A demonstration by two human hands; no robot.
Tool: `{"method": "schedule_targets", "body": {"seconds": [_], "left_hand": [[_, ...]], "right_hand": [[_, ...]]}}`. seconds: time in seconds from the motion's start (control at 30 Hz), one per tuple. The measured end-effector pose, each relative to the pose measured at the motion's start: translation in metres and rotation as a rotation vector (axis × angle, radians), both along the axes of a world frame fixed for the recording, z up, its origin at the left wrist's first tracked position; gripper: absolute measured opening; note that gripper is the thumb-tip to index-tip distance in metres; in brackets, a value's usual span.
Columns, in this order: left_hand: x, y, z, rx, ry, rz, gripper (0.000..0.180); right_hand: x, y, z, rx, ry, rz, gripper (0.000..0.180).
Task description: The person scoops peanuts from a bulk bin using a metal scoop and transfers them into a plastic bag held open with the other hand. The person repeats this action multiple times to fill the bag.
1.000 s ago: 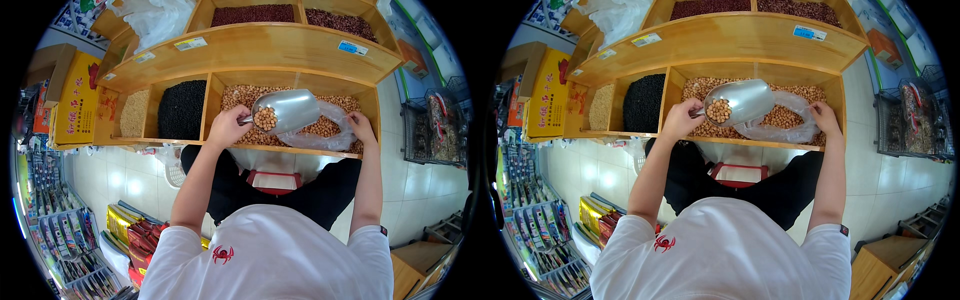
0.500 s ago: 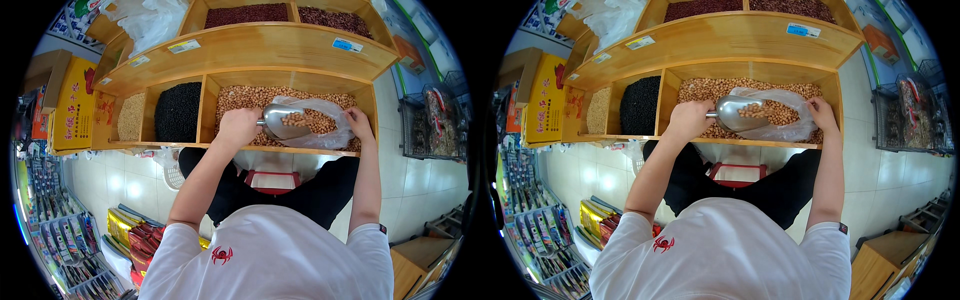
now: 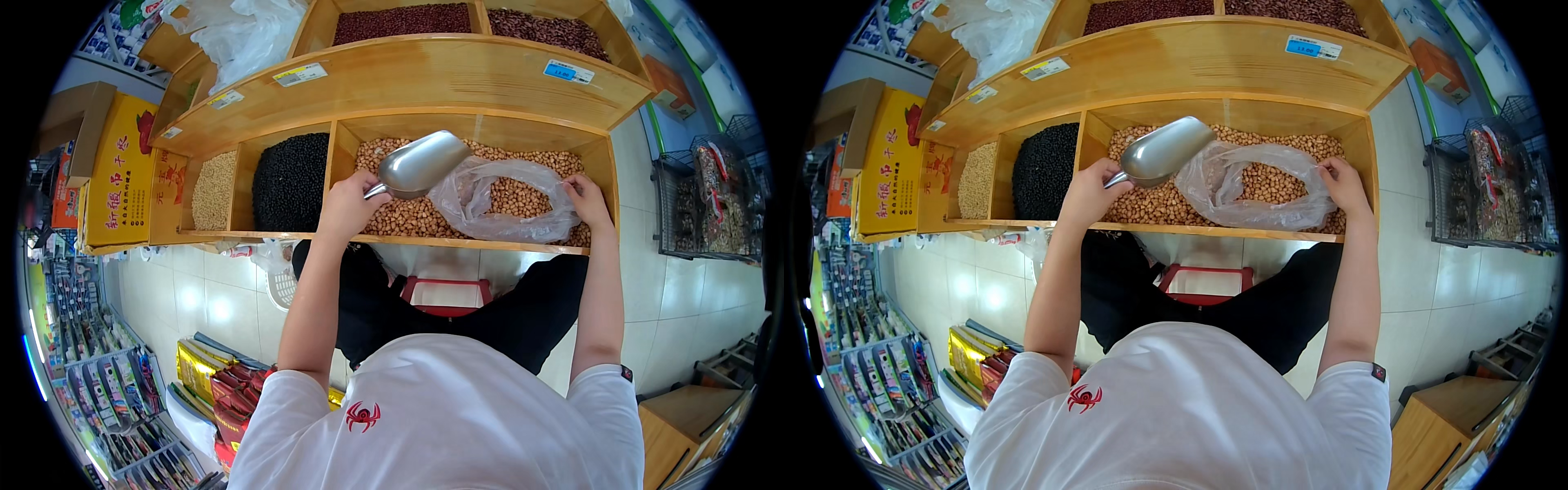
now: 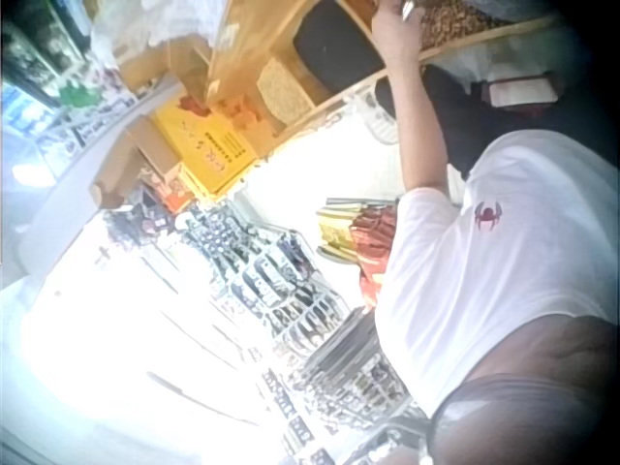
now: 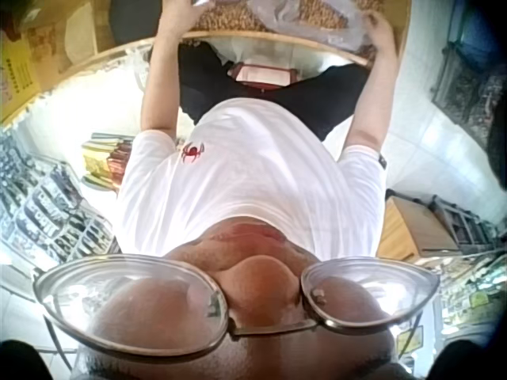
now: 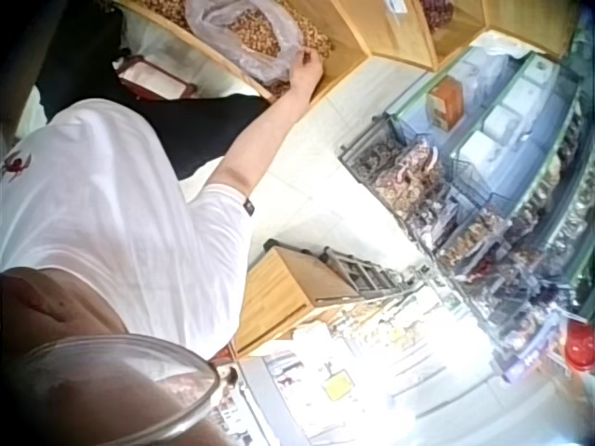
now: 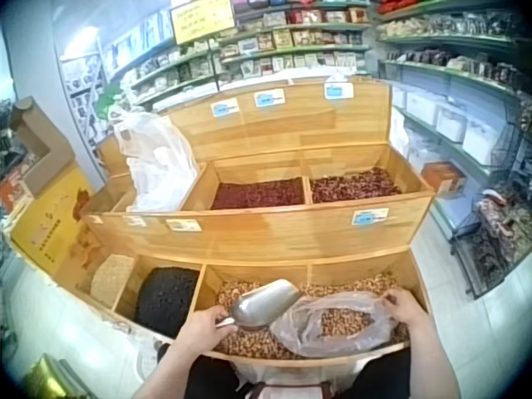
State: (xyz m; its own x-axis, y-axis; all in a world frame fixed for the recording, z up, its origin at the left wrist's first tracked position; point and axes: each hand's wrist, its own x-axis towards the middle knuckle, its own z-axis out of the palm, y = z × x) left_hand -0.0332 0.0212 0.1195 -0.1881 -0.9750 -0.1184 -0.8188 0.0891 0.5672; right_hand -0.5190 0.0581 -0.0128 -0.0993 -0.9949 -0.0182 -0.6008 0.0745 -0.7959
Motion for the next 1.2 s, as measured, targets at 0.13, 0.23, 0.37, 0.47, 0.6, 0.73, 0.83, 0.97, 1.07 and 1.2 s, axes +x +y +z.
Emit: {"method": "schedule_targets", "body": {"seconds": [0.13, 0.23, 0.37, 0.47, 0.6, 0.73, 0.83, 0.97, 1.07, 1.2], "left_hand": [[0.017, 0.001, -0.02, 0.0, -0.159, 0.074, 0.027], [0.02, 0.002, -0.032, 0.021, -0.286, 0.077, 0.027], [0.012, 0.001, -0.047, 0.048, -0.332, 0.033, 0.028], [0.001, -0.005, -0.062, 0.113, -0.27, 0.009, 0.029], [0.003, -0.018, -0.111, 0.165, -0.184, -0.025, 0.03], [0.006, -0.027, -0.127, 0.254, -0.123, -0.031, 0.032], [0.01, -0.03, -0.131, 0.286, -0.124, -0.044, 0.036], [0.011, -0.029, -0.128, 0.191, -0.219, -0.059, 0.041], [0.008, -0.03, -0.118, 0.197, -0.213, 0.002, 0.044], [0.009, -0.026, -0.113, 0.208, -0.183, 0.05, 0.045]], "right_hand": [[0.001, 0.001, 0.001, -0.002, -0.017, 0.008, 0.01], [0.0, 0.001, 0.002, 0.015, -0.006, 0.007, 0.01], [0.002, 0.001, 0.003, 0.021, 0.0, -0.002, 0.01], [-0.001, 0.002, 0.001, 0.016, 0.002, 0.003, 0.01], [0.003, 0.001, 0.005, 0.036, 0.009, 0.006, 0.01], [0.003, 0.002, 0.003, 0.039, -0.014, -0.006, 0.01], [0.0, 0.001, -0.002, -0.003, -0.001, 0.008, 0.011], [-0.003, 0.001, -0.007, 0.028, -0.007, 0.0, 0.011], [-0.006, 0.0, -0.01, 0.026, 0.005, 0.009, 0.012], [-0.002, 0.001, -0.007, 0.035, -0.003, 0.002, 0.012]]}}
